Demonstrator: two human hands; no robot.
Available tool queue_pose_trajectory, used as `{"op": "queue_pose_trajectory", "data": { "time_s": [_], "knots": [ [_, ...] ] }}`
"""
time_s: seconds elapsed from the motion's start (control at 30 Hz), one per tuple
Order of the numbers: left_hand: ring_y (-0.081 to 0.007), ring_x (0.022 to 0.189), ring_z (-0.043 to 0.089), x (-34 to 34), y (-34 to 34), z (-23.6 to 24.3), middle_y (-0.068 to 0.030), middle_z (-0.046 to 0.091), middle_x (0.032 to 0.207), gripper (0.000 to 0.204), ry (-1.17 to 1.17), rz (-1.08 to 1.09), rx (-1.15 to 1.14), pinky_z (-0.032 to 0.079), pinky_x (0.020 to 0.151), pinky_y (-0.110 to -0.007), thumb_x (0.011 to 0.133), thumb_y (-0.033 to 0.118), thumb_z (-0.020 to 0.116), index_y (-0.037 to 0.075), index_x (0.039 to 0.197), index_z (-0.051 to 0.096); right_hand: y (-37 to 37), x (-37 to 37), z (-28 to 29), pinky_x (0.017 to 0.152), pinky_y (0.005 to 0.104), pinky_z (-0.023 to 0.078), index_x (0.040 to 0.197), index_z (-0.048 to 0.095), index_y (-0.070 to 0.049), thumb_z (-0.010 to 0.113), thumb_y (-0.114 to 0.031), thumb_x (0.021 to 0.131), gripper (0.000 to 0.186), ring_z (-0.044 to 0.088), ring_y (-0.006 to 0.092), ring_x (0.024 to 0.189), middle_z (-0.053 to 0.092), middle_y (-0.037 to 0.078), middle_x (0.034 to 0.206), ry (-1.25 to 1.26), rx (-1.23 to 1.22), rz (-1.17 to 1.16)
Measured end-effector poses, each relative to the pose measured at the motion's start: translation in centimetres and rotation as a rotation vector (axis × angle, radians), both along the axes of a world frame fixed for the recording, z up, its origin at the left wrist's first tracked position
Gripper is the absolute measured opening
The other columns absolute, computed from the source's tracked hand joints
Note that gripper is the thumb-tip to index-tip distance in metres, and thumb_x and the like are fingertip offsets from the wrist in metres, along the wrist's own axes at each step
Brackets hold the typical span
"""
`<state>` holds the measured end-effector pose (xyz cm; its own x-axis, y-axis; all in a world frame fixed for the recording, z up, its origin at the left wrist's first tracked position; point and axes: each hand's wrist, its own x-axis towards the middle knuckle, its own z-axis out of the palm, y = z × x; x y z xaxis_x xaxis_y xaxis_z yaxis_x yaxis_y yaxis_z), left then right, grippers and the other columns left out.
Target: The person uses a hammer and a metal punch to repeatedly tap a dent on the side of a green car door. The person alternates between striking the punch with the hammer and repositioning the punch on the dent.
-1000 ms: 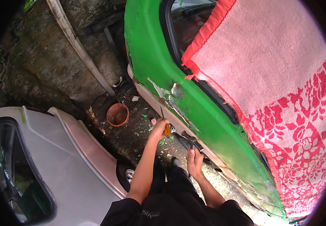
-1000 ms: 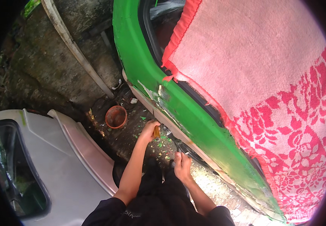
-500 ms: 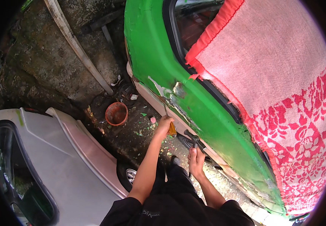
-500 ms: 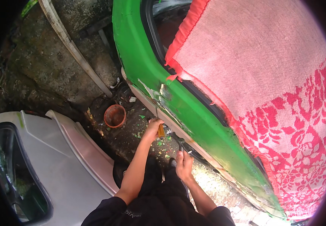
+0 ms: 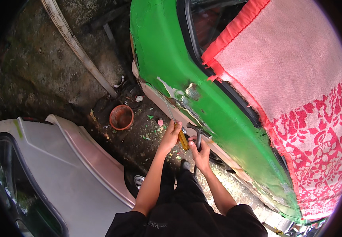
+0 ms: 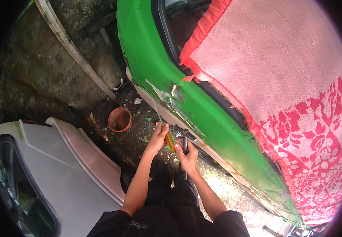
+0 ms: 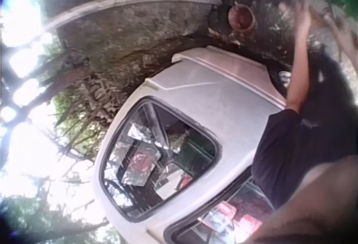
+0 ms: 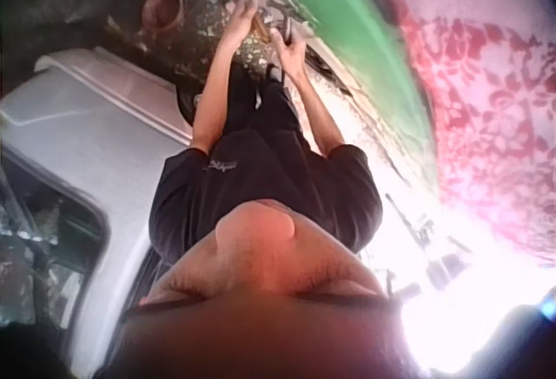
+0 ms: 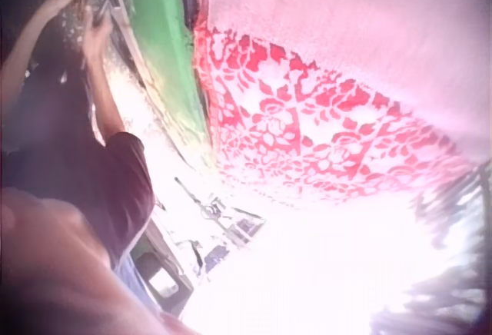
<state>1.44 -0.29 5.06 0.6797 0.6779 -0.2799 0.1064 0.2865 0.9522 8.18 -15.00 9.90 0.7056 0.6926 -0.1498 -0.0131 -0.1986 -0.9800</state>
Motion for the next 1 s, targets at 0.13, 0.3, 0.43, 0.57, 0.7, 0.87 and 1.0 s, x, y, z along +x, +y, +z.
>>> {"op": "queue_pose_trajectory", "data": {
  "time_s": [0.13, 0.3, 0.43, 0.57, 0.7, 0.87, 1.0],
  "knots": [
    [-0.0141, 0.077, 0.049, -0.8, -0.5, 0.2, -0.0043, 0.05, 0.087, 0.033, -0.001, -0.066, 0.029, 0.043, 0.068, -0.032, 0.105, 0.04, 0.043, 0.007, 0.108, 0.046, 2.4, 0.4, -2.9, 0.054, 0.0244, 0.041, 0.106, 0.066, -0.004, 0.075, -0.019, 0.087, 0.026, 0.049, 0.0059, 0.059, 0.06, -0.001, 0.073, -0.145, 0.043, 0.004],
    [-0.0098, 0.053, 0.046, -2.0, 0.0, -0.2, -0.0018, 0.05, 0.074, 0.029, -0.052, -0.079, -0.039, 0.039, 0.044, -0.026, 0.105, 0.038, 0.044, 0.009, 0.107, 0.048, 3.3, 0.1, -5.7, 0.058, 0.024, 0.045, 0.11, 0.066, -0.004, 0.078, -0.015, 0.083, 0.031, 0.054, 0.0055, 0.065, 0.066, 0.001, 0.081, -0.11, 0.073, 0.055],
    [-0.01, 0.049, 0.054, -2.8, 0.2, -0.8, -0.0041, 0.056, 0.073, 0.029, -0.047, -0.137, -0.073, 0.047, 0.043, -0.025, 0.105, 0.031, 0.044, 0.004, 0.11, 0.055, 3.1, 0.1, -6.1, 0.065, 0.0254, 0.048, 0.113, 0.066, -0.001, 0.076, -0.013, 0.085, 0.032, 0.057, 0.0075, 0.072, 0.066, 0.003, 0.084, -0.097, 0.003, 0.079],
    [-0.0122, 0.049, 0.057, -2.2, 1.2, -4.5, -0.0063, 0.058, 0.07, 0.035, -0.14, -0.074, -0.246, 0.047, 0.044, -0.026, 0.105, 0.032, 0.045, 0.0, 0.105, 0.059, 1.9, 1.2, -8.6, 0.07, 0.0249, 0.049, 0.112, 0.064, 0.003, 0.073, -0.008, 0.087, 0.028, 0.058, 0.0072, 0.079, 0.067, 0.005, 0.09, -0.042, -0.047, 0.131],
    [-0.0114, 0.049, 0.056, 1.0, 5.2, -8.2, -0.0043, 0.053, 0.062, 0.037, -0.058, 0.124, -0.203, 0.044, 0.044, -0.025, 0.103, 0.033, 0.049, 0.001, 0.092, 0.06, 0.7, 2.2, -11.1, 0.069, 0.0242, 0.048, 0.111, 0.064, 0.004, 0.071, -0.005, 0.088, 0.025, 0.056, 0.0065, 0.078, 0.067, 0.005, 0.09, -0.021, -0.044, 0.128],
    [-0.0094, 0.044, 0.047, 6.4, 8.6, -12.0, -0.0034, 0.052, 0.059, 0.03, 0.055, 0.156, 0.183, 0.033, 0.038, -0.026, 0.102, 0.028, 0.052, 0.001, 0.089, 0.057, -1.5, 3.1, -13.2, 0.07, 0.0237, 0.048, 0.112, 0.063, 0.003, 0.071, -0.004, 0.088, 0.026, 0.056, 0.0063, 0.08, 0.066, 0.004, 0.093, 0.047, -0.045, 0.125],
    [-0.0123, 0.053, 0.053, 7.7, 9.0, -12.5, -0.0059, 0.058, 0.062, 0.025, 0.081, 0.267, 0.099, 0.041, 0.051, -0.032, 0.097, 0.018, 0.056, -0.004, 0.085, 0.059, -3.0, 3.8, -14.0, 0.074, 0.0245, 0.049, 0.114, 0.063, 0.003, 0.071, -0.004, 0.088, 0.028, 0.058, 0.0079, 0.086, 0.066, 0.006, 0.099, 0.085, -0.044, 0.132]
  ]
}}
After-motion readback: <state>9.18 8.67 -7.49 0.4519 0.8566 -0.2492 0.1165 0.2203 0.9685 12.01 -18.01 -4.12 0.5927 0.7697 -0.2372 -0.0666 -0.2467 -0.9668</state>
